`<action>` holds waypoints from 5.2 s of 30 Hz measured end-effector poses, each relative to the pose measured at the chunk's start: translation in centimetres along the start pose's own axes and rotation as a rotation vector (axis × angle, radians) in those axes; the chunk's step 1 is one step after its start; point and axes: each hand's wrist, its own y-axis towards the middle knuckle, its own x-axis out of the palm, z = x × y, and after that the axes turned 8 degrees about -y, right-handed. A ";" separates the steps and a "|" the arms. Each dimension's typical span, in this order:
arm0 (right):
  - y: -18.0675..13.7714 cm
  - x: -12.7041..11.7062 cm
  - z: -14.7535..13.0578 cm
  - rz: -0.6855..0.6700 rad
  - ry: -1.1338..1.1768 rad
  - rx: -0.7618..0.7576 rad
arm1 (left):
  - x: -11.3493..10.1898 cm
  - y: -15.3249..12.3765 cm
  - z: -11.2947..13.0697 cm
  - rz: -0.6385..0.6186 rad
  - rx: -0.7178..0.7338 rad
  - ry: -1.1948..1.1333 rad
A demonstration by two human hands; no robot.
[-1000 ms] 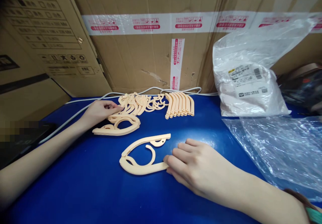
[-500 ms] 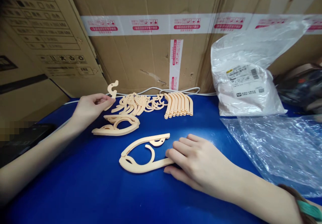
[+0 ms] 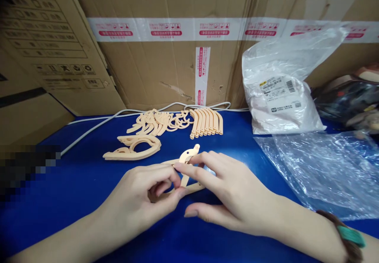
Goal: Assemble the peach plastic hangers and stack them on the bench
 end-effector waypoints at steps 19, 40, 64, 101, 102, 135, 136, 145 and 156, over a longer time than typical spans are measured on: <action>0.7 0.4 1.4 -0.090 0.674 0.540 | -3.3 1.3 -2.4 -0.186 0.167 0.485; 0.6 0.2 1.1 -0.329 0.216 0.294 | -2.4 1.6 -4.4 -0.051 0.325 0.631; 0.2 0.5 2.5 -0.311 -0.196 0.174 | -2.7 1.4 -4.1 -0.040 0.312 0.622; 0.6 -0.8 1.1 -0.315 0.170 0.389 | -1.3 0.2 -1.5 -0.279 0.066 0.054; 0.6 -0.8 1.1 -0.313 0.170 0.392 | -1.3 0.2 -1.5 -0.278 0.063 0.051; -0.3 0.4 1.0 -0.179 -0.126 0.137 | -1.2 0.4 -1.8 -0.345 0.166 0.160; -0.3 0.5 1.1 -0.172 -0.147 0.126 | -1.2 0.4 -1.8 -0.348 0.168 0.162; -0.3 0.6 1.2 -0.169 -0.279 0.043 | -1.2 0.6 -1.8 -0.360 0.161 0.170; -0.1 0.5 1.3 -0.066 -0.481 -0.080 | -1.2 0.4 -1.9 -0.371 0.157 0.161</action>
